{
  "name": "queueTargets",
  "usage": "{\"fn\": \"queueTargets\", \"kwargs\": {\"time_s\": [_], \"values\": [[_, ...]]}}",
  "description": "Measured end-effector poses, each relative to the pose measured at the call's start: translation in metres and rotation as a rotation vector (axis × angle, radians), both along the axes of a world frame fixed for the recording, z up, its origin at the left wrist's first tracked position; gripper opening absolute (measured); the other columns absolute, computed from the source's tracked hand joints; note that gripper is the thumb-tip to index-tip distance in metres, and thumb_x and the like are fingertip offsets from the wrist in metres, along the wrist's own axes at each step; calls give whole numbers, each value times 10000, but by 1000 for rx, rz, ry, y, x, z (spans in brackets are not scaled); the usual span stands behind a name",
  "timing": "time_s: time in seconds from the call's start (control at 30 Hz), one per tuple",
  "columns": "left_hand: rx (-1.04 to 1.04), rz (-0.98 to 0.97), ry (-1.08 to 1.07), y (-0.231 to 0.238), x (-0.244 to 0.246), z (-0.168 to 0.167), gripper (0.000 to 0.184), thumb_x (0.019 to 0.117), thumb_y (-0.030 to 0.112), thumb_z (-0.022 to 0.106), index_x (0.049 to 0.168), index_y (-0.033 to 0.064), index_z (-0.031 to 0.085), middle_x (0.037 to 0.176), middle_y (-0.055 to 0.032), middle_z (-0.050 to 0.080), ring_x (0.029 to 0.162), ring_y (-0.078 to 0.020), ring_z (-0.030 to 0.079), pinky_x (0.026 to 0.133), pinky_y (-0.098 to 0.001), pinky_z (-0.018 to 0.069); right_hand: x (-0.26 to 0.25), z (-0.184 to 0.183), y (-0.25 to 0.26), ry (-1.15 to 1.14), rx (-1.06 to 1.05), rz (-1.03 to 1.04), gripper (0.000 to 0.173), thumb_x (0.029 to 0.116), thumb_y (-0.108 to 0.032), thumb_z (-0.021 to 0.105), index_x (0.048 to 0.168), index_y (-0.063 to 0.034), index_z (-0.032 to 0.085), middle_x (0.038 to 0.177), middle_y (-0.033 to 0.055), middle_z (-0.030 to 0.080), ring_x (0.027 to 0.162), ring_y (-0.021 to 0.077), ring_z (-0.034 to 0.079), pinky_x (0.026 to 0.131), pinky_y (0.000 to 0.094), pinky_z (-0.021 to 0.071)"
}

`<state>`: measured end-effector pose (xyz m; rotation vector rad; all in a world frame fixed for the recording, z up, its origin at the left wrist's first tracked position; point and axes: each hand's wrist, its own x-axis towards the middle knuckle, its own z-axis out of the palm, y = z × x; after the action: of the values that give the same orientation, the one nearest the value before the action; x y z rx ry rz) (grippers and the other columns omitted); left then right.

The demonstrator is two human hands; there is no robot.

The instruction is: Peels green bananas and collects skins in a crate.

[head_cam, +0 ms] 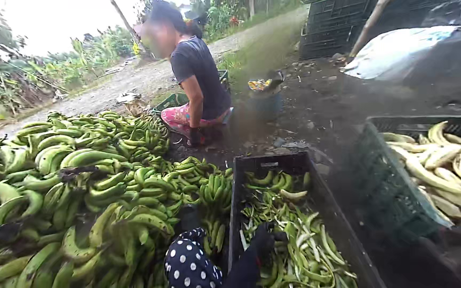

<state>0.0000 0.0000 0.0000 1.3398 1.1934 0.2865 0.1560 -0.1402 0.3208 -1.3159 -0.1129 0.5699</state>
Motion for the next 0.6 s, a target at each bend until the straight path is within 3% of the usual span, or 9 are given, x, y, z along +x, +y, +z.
{"fn": "queueTargets", "kwargs": {"time_s": [0.1,0.17,0.23,0.33,0.4,0.53,0.6], "values": [[-49,128,-78,-8,10,-18,600,985,198,657,1489,-19,415,1462,-221,512,1305,-281,539,1084,-452,447,1,-7,0,-19,-15,-15,144,984,128,366,958,178,498,827,107,522,666,37,481,712,100,427],[-20,262,-177,-11,21,-43,585,983,197,653,1475,-27,430,1456,-212,519,1309,-264,540,1088,-427,458,6,-14,1,-52,-23,-44,145,1003,96,376,1006,181,494,846,118,515,655,24,481,699,86,426],[-3,370,-210,-14,26,-43,534,1000,194,622,1461,-19,460,1455,-214,518,1310,-278,536,1083,-445,458,2,-10,-1,-42,-44,-33,196,1029,79,354,1111,206,478,937,151,517,738,33,501,759,91,423],[-21,485,-215,-13,24,-33,502,1015,171,602,1452,-23,451,1450,-221,511,1298,-284,532,1070,-442,458,-9,4,-4,-6,-82,-46,185,1036,76,349,1103,191,476,931,134,508,726,22,486,754,86,415],[-29,590,-225,-10,19,-33,489,1038,179,570,1462,-21,432,1456,-222,501,1296,-297,523,1041,-466,461,-25,27,-5,50,-122,-50,240,1055,80,296,1186,221,440,981,162,489,773,38,479,803,97,399],[9,640,-207,9,-7,-53,475,1090,311,437,1413,-34,485,1394,-251,536,1256,-332,546,1029,-523,473,-9,-2,-12,-138,-126,-15,296,1092,-20,297,1278,189,393,1004,134,478,770,-15,497,764,89,423],[-97,633,-252,9,-21,-28,536,1119,382,314,1423,-22,493,1365,-238,567,1225,-312,576,1009,-518,484,-42,51,-13,-1,-221,15,336,1087,33,246,1342,220,358,1137,216,492,958,55,525,914,117,384]]}}
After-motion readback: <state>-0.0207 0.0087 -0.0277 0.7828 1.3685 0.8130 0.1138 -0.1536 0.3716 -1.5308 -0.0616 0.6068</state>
